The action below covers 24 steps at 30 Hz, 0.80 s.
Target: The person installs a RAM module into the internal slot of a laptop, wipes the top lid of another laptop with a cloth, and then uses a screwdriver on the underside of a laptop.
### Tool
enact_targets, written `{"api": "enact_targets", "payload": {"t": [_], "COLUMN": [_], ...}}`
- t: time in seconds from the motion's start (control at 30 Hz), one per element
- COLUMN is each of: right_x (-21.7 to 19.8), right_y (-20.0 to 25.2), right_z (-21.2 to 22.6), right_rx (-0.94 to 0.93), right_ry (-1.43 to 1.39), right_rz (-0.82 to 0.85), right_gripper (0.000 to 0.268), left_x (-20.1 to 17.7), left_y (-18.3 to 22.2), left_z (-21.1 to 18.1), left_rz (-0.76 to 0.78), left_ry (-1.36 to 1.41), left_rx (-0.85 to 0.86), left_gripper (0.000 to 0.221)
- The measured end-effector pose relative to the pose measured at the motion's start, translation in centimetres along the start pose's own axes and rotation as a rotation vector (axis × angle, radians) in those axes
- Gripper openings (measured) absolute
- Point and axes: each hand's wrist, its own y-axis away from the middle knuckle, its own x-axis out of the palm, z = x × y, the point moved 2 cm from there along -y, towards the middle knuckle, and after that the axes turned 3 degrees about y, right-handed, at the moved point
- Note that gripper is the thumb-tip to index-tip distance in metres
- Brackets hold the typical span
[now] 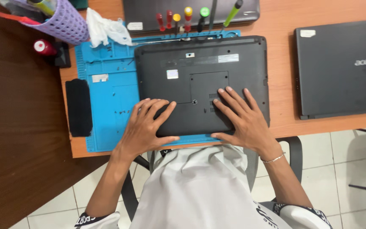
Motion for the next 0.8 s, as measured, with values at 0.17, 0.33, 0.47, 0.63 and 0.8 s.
{"api": "enact_targets", "payload": {"t": [0.17,0.33,0.47,0.63,0.8], "right_x": [0.2,0.4,0.5,0.6,0.9], "right_y": [0.1,0.2,0.1,0.0,0.3], "right_z": [0.4,0.5,0.7,0.8,0.6], "right_rx": [0.025,0.021,0.021,0.018,0.022], "right_ry": [0.028,0.036,0.021,0.023,0.024], "right_rz": [0.021,0.002,-0.009,-0.019,-0.011], "right_gripper": [0.079,0.074,0.072,0.071,0.071], "left_x": [1.0,3.2,4.7,5.2,4.9], "left_y": [1.2,3.0,3.6,3.3,3.8], "left_z": [-0.2,-2.1,-3.4,-3.9,-3.7], "left_rz": [-0.043,-0.067,-0.157,-0.183,-0.162], "left_ry": [-0.038,-0.172,-0.060,-0.075,-0.042], "left_rx": [-0.002,-0.117,-0.242,-0.351,-0.349], "left_gripper": [0.095,0.087,0.084,0.078,0.067]}}
